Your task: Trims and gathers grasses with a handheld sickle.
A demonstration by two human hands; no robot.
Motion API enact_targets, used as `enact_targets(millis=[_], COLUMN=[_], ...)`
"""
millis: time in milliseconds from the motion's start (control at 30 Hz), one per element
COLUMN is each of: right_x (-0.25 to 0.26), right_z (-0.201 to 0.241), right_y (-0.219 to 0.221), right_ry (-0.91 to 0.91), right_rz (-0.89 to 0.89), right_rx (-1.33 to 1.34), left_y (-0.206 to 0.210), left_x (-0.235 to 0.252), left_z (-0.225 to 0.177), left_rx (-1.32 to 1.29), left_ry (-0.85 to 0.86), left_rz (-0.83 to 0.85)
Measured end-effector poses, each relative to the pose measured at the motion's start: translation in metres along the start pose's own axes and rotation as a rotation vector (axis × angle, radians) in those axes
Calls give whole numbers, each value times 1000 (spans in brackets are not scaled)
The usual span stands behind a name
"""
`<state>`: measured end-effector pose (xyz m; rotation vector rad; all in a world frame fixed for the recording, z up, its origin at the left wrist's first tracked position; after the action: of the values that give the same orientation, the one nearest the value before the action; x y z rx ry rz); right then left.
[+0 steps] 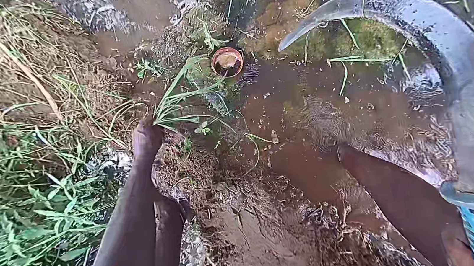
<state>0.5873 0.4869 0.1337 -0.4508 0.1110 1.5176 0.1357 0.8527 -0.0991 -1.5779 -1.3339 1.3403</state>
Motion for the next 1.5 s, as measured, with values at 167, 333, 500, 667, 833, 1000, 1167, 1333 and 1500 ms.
enact_targets(millis=[167,333,500,667,833,1000,1167,1333,1500], right_x=[-2,-2,-4,-10,-9,-7,-6,-5,-4], right_z=[-5,-6,-6,-11,-11,-11,-12,-13,-11], right_y=[-6,-9,-10,-15,-18,-17,-18,-19,-18], right_ry=[-30,-60,-66,-42,-50,-26,-23,-10,-20], right_rz=[-30,-26,-28,-27,-39,-52,-61,-63,-66], right_rx=[27,33,87,123,162,121,86,96,71], left_y=[3,14,61,29,-22,14,85,124,136], left_x=[-33,-97,-190,-197,-124,-76,-66,-73,-68], left_z=[20,-4,9,4,-56,-129,-151,-139,-157], left_rx=[-135,-337,-414,-691,-758,-472,-97,299,304], left_ry=[-131,-210,-333,-340,-70,140,362,582,550], left_rz=[-82,-283,-293,-331,-310,-35,331,407,349])
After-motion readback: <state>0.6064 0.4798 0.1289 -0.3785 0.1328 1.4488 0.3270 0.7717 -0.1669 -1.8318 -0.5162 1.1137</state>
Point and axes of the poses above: each hand's wrist, its own x-axis towards the middle knuckle, its own y-axis out of the palm, z = x × y, the point moved 5 cm from there along x, towards the middle knuckle, and after that the axes turned 1 degree about -x, right-handed, at the moved point
